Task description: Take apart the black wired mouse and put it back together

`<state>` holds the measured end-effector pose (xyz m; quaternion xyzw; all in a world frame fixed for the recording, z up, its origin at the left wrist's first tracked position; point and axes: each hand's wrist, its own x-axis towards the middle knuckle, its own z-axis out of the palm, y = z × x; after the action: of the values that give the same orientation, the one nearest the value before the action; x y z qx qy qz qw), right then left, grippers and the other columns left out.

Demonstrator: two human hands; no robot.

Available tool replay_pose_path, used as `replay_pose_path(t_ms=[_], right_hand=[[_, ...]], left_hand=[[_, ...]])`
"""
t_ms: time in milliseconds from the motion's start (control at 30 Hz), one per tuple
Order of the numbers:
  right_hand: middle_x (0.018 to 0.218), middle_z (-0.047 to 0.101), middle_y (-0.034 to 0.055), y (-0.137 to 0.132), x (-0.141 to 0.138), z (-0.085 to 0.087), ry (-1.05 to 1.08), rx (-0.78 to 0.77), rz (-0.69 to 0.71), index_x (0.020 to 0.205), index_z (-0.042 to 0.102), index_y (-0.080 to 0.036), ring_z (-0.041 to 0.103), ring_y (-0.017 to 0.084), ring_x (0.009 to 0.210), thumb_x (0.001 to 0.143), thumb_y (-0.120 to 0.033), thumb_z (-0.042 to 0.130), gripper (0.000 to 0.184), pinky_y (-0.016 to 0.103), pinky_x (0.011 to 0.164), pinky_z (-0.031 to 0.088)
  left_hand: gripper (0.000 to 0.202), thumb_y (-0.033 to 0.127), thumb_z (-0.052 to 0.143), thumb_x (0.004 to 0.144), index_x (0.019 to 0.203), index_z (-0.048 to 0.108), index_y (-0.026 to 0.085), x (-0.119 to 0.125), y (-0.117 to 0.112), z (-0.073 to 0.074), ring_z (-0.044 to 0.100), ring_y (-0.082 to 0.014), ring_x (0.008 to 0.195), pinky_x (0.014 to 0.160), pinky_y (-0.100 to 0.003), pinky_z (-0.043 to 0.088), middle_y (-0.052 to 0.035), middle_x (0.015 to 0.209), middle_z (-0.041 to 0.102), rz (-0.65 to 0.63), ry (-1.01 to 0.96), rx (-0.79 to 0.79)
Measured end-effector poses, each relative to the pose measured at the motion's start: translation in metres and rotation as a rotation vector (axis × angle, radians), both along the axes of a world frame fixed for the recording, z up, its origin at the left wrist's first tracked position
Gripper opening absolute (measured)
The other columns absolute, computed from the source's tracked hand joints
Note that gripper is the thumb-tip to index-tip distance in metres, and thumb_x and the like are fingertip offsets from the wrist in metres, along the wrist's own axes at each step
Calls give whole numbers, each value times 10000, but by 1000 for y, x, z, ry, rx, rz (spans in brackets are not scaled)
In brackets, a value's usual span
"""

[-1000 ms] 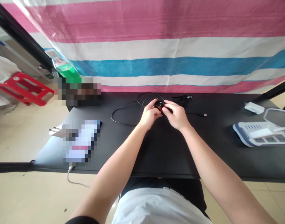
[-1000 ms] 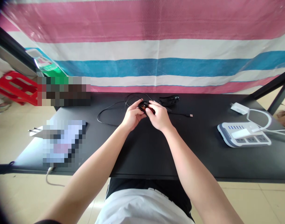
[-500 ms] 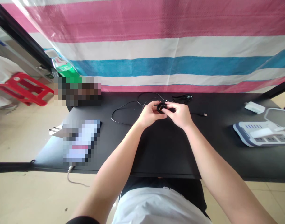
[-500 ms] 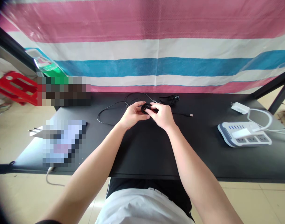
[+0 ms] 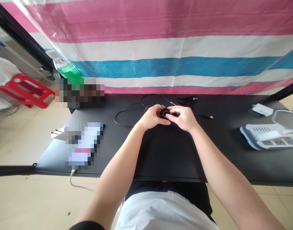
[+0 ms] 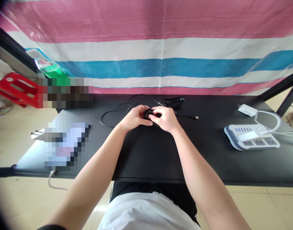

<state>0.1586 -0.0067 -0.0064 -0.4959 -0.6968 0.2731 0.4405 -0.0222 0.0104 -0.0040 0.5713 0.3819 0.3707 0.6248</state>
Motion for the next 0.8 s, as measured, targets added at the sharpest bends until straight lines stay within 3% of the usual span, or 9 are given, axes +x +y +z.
replay_pose_path(t_ms=[167, 367, 567, 800], right_hand=[[981, 796, 84, -2, 0, 6, 70, -1, -47, 706, 765, -195, 737, 236, 818, 697, -351, 724, 162, 352, 715, 567], [748, 767, 42, -3, 2, 10, 262, -91, -44, 742, 761, -183, 679, 184, 671, 698, -380, 729, 204, 317, 645, 511], [660, 707, 15, -2, 3, 13, 408, -173, -40, 702, 724, -185, 591, 130, 587, 676, -359, 754, 179, 274, 573, 473], [630, 682, 19, -1, 4, 13, 482, -237, -20, 721, 712, -174, 560, 112, 559, 675, -378, 742, 211, 252, 545, 460]], left_hand=[[627, 128, 893, 433, 970, 570, 156, -2, 0, 1, 589, -141, 828, 803, -323, 443, 19, 865, 622, 5, 108, 21], [646, 165, 884, 446, 988, 533, 181, -4, 0, 0, 602, -163, 879, 834, -341, 462, -2, 947, 635, -67, 170, 64], [614, 284, 885, 485, 1006, 573, 194, -3, -8, 13, 610, -222, 921, 844, -376, 485, -28, 995, 638, -131, 650, 271], [664, 399, 879, 504, 1068, 594, 194, 4, -13, 17, 619, -269, 973, 808, -361, 490, -77, 1124, 605, -253, 951, 388]])
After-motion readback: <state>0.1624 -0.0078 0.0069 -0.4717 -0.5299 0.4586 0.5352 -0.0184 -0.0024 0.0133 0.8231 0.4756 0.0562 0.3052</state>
